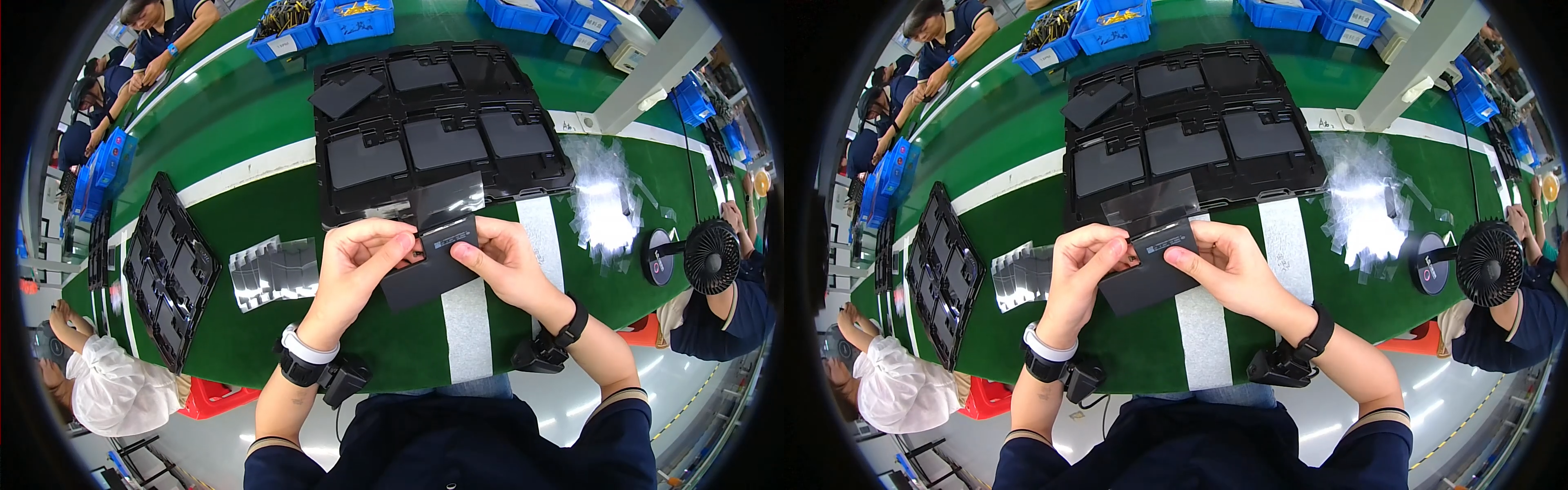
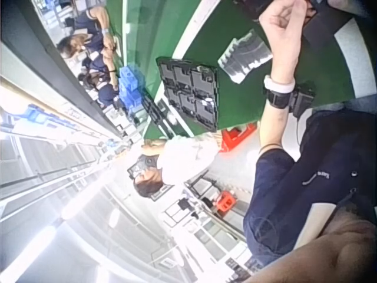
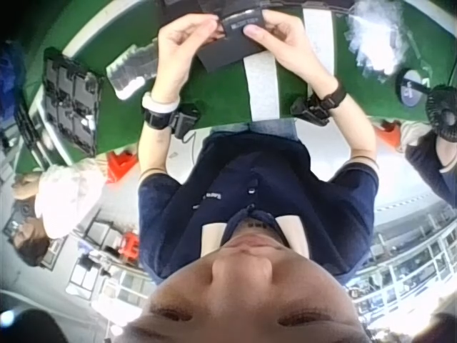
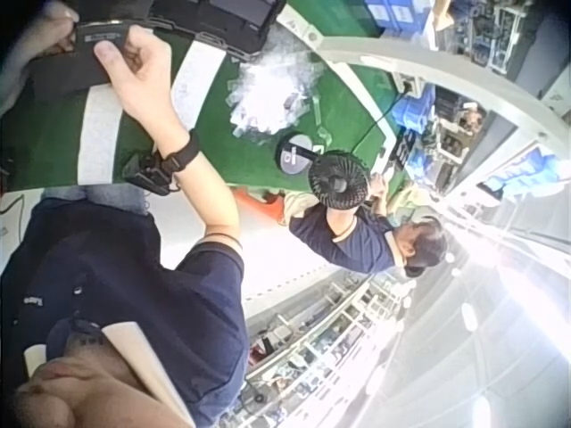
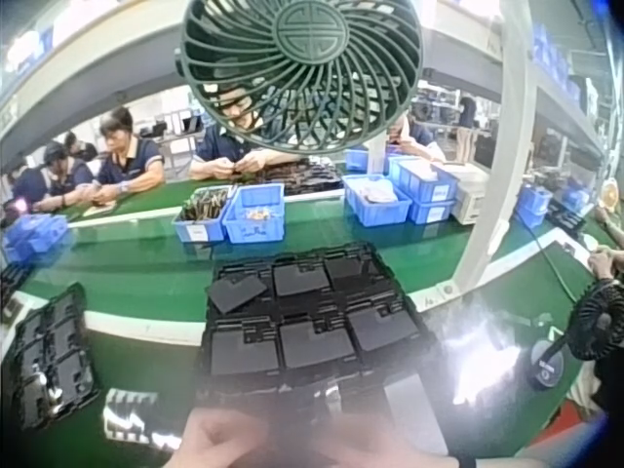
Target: The recorder is assembling small black electronic component housings and applying silver labels or films to them on a factory assembly line.
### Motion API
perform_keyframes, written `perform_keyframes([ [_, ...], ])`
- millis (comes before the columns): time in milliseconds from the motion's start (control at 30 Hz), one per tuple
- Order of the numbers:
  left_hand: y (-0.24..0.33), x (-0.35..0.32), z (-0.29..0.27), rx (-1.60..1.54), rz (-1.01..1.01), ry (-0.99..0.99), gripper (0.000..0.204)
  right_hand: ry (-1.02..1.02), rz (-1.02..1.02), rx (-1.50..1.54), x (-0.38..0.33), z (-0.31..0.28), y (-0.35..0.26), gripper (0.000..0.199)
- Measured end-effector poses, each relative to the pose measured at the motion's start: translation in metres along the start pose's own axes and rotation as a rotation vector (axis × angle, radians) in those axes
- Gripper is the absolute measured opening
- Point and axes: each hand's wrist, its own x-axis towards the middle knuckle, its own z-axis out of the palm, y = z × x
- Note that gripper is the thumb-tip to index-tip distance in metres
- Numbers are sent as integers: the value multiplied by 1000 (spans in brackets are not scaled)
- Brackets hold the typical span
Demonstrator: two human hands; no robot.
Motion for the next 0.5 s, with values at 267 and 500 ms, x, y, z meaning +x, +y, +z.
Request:
perform_keyframes([
  [267, -1, 0, 0, 4, 23, -7, 14, 19, 6, 5, 1, 1, 1, 19],
  [500, -1, 0, 0, -5, 27, -21, 14, 20, 13, -18, 0, 0, 1, 19],
])
